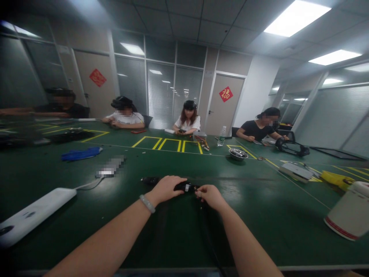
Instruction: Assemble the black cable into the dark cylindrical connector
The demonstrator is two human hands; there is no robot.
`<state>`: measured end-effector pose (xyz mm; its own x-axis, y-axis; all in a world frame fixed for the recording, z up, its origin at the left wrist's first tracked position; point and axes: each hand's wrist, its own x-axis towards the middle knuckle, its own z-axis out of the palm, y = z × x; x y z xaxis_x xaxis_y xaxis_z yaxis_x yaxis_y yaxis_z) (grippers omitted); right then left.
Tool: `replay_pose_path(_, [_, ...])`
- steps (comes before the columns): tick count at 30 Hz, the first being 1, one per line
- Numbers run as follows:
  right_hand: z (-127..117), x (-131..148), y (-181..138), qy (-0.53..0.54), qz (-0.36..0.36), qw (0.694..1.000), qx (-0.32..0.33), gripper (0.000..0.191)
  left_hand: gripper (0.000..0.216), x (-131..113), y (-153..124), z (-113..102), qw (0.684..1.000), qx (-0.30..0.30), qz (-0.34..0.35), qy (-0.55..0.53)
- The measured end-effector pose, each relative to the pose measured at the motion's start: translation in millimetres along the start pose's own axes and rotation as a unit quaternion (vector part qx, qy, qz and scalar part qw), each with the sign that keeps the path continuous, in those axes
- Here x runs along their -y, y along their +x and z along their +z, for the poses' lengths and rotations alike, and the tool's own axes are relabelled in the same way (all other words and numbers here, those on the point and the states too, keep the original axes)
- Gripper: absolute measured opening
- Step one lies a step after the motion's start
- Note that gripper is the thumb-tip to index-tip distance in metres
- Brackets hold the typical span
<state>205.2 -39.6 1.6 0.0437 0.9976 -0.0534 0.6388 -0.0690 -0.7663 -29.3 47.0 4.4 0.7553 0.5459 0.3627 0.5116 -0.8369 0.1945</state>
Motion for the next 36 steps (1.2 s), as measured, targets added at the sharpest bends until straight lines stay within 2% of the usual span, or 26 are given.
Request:
replay_pose_path(7, [-3.6, 3.5, -1.0, -0.022, 0.026, 0.998, -0.061, 0.022, 0.048, -7.8, -0.3, -0.2, 1.0, -0.028, -0.005, 0.0])
replay_pose_path(11, [-4.6, 0.1, 0.9, 0.002, 0.014, 0.999, -0.039, 0.023, 0.048, -16.3, 3.1, 4.3, 0.999, -0.043, -0.014, -0.005])
replay_pose_path(15, [-5.2, -6.9, 3.3, 0.038, 0.005, 0.999, 0.007, 0.025, 0.051, -31.6, 12.6, 10.2, 0.998, -0.048, 0.023, 0.015])
replay_pose_path(17, [-5.5, -11.0, 5.1, 0.049, 0.0, 0.999, 0.016, 0.027, 0.043, -39.5, 18.9, 12.9, 0.998, -0.036, 0.038, 0.025])
replay_pose_path(20, [-6.1, -16.3, 7.3, 0.05, -0.004, 0.999, 0.015, 0.027, 0.025, -47.1, 26.5, 15.2, 0.999, -0.005, 0.022, 0.045])
replay_pose_path(24, [-7.5, -20.4, 7.6, 0.027, 0.003, 1.0, 0.015, 0.024, 0.016, -49.6, 28.0, 13.4, 0.998, -0.004, 0.012, 0.065])
replay_pose_path(29, [-10.5, -19.9, 3.3, 0.002, 0.007, 1.0, 0.024, 0.02, 0.017, -52.7, 19.2, 5.5, 0.998, 0.007, 0.026, 0.065])
replay_pose_path(36, [-14.8, -18.5, -0.5, 0.008, 0.014, 1.0, 0.022, 0.019, 0.015, -54.2, 15.5, 3.7, 0.998, -0.013, 0.035, 0.048])
